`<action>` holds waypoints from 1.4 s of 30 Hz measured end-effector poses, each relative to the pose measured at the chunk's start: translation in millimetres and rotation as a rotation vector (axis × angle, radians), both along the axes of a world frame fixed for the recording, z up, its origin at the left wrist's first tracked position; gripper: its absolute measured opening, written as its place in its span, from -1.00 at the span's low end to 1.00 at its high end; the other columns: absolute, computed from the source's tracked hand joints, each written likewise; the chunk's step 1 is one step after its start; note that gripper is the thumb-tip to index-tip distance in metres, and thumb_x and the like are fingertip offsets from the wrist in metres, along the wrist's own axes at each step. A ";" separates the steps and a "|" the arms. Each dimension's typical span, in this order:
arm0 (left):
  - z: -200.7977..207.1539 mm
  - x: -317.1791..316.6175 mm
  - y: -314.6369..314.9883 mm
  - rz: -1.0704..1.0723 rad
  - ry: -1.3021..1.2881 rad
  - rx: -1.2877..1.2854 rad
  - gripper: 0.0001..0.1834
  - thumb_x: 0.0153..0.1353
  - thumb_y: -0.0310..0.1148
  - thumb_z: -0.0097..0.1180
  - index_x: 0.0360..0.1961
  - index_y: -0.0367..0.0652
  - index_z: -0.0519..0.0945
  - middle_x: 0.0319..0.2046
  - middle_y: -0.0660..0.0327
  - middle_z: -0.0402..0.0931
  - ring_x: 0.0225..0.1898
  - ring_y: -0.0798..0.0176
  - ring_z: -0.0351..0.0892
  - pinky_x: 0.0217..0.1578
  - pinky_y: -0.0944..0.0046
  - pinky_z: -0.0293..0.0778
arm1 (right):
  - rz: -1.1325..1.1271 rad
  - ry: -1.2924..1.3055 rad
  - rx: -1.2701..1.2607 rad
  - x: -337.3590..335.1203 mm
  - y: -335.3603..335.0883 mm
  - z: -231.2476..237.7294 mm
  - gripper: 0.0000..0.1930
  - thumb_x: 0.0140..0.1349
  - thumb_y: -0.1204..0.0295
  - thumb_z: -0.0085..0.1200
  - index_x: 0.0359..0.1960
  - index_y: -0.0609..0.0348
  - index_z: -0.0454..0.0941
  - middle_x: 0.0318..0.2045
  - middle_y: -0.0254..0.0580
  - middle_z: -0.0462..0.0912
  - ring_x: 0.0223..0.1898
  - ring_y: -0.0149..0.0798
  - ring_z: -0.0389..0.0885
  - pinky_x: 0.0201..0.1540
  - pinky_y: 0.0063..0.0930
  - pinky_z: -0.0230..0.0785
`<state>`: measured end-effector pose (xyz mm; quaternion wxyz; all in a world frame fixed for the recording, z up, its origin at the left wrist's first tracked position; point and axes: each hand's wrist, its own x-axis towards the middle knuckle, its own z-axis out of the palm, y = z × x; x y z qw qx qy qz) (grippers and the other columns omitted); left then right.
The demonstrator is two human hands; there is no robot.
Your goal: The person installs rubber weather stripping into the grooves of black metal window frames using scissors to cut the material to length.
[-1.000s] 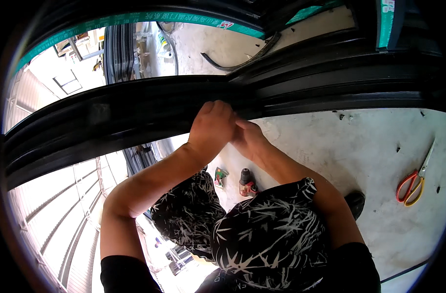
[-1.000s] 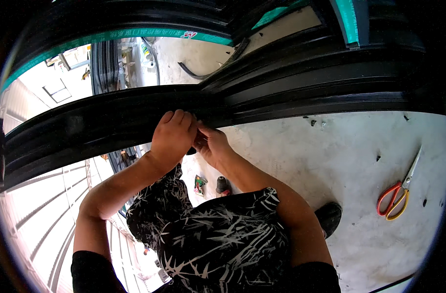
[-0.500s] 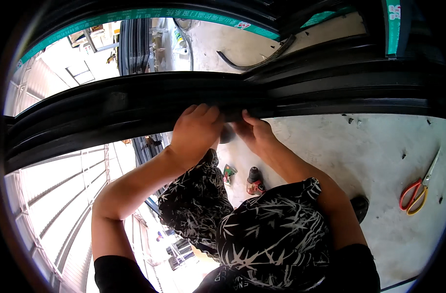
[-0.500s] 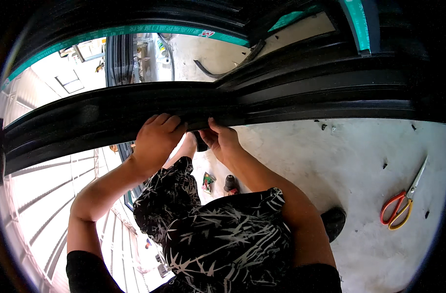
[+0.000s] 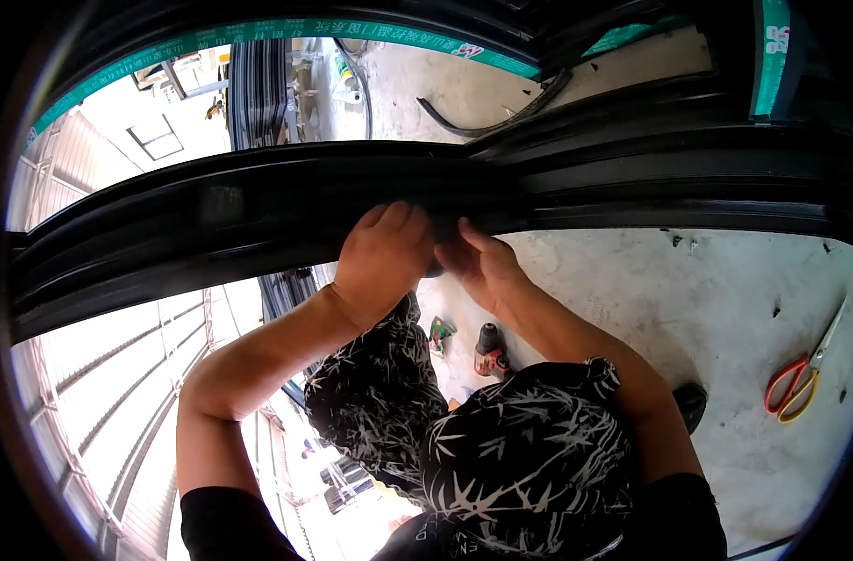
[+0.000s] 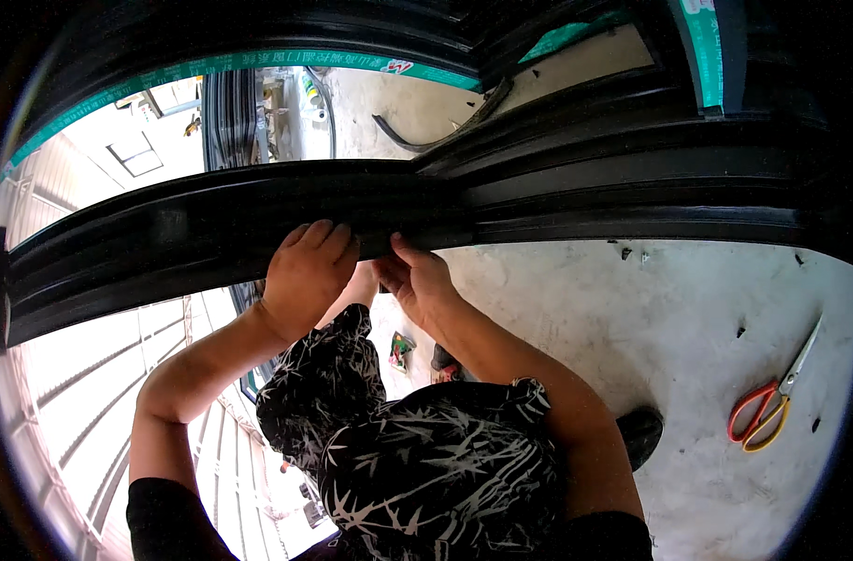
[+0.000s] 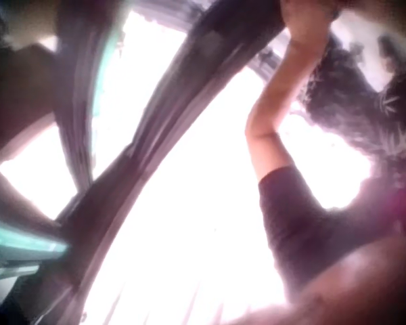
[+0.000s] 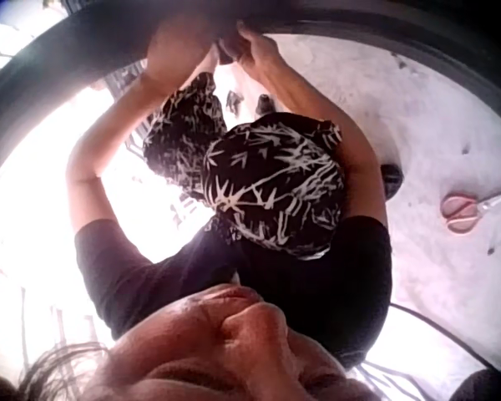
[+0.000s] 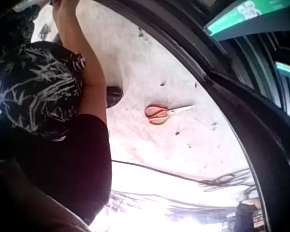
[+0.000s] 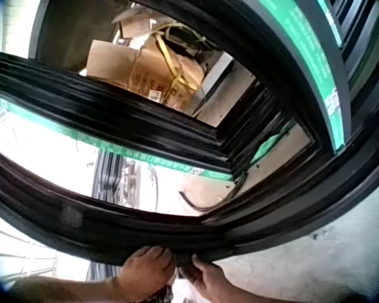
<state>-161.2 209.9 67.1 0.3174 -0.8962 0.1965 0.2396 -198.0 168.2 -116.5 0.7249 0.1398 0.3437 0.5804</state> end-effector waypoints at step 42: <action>38.0 -1.1 0.6 -0.052 -0.038 0.003 -0.76 -0.02 -0.41 0.16 -0.27 -0.15 0.67 -0.10 0.26 0.55 -0.03 0.21 0.51 -0.01 0.19 0.44 | -0.019 -0.083 0.077 5.9 1.5 44.8 -0.80 0.29 0.38 0.17 -0.12 0.18 0.56 -0.22 -0.18 0.65 -0.25 -0.24 0.66 -0.18 -0.42 0.61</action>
